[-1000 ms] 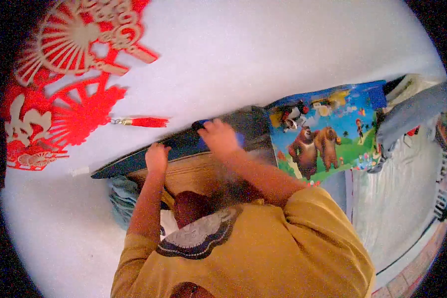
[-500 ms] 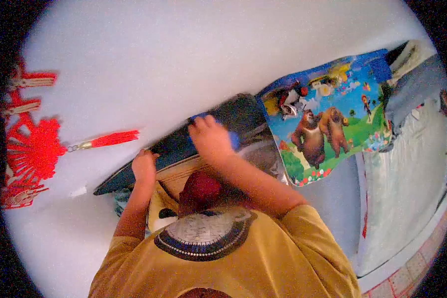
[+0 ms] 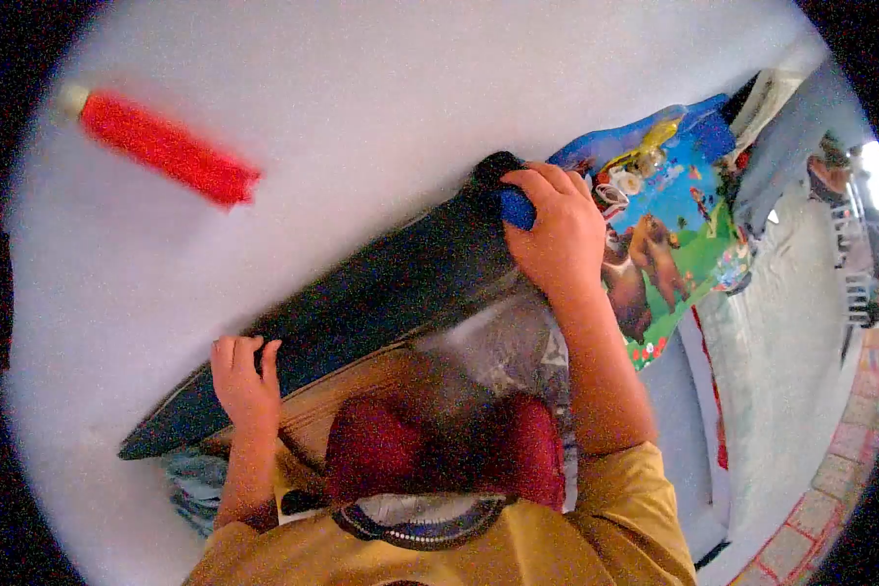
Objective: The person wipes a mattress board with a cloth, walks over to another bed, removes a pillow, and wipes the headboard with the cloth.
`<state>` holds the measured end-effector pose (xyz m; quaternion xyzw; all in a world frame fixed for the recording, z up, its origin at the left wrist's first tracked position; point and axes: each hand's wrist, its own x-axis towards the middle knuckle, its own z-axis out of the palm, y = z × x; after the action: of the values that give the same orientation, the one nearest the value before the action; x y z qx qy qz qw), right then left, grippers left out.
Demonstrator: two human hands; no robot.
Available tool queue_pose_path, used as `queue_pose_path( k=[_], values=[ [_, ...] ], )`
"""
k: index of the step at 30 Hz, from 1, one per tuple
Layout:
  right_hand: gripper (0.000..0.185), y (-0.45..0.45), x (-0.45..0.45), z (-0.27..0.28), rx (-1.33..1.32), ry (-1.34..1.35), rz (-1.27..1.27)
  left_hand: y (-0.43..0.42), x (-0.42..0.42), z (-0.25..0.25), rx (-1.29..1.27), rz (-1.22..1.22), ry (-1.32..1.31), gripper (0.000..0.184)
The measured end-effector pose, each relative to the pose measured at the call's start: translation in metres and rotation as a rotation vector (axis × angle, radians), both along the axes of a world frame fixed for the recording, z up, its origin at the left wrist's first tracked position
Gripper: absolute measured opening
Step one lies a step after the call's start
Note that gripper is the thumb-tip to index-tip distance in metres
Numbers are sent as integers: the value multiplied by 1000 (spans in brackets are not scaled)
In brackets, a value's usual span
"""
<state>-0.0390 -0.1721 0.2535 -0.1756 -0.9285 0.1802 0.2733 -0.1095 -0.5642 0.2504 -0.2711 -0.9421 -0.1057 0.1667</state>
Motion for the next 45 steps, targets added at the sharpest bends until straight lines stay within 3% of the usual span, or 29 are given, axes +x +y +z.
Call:
queue_pose_path(
  k=[4, 8, 12, 15, 21, 28, 36, 42, 45],
  values=[
    [39, -5, -1, 2, 58, -64, 0, 9, 5, 2, 227, -86, -71, 19],
    [36, -1, 0, -1, -41, -24, 42, 92, 1, 34, 246, -384, -176, 25],
    [36, 2, 9, -3, -107, 40, 68, 190, -30, 55, -157, -567, -172, 29],
    [37, 7, 12, -14, -150, 106, 89, 237, -59, 28, -336, -714, -228, 28],
    [37, 11, 17, -18, -273, 162, 106, 279, -62, 5, -339, -657, -220, 28],
    [36, 13, 20, -20, -347, 163, 104, 292, -67, -1, -521, -503, -301, 24],
    [38, 12, 23, -18, -351, 147, 101, 282, -48, 38, -579, -500, -223, 24],
    [40, 14, 22, -27, -335, 161, 102, 281, -53, 16, -617, -443, -187, 16],
    [40, 15, 21, -27, -337, 157, 104, 257, -37, 53, -597, -430, -53, 16]
  ],
)
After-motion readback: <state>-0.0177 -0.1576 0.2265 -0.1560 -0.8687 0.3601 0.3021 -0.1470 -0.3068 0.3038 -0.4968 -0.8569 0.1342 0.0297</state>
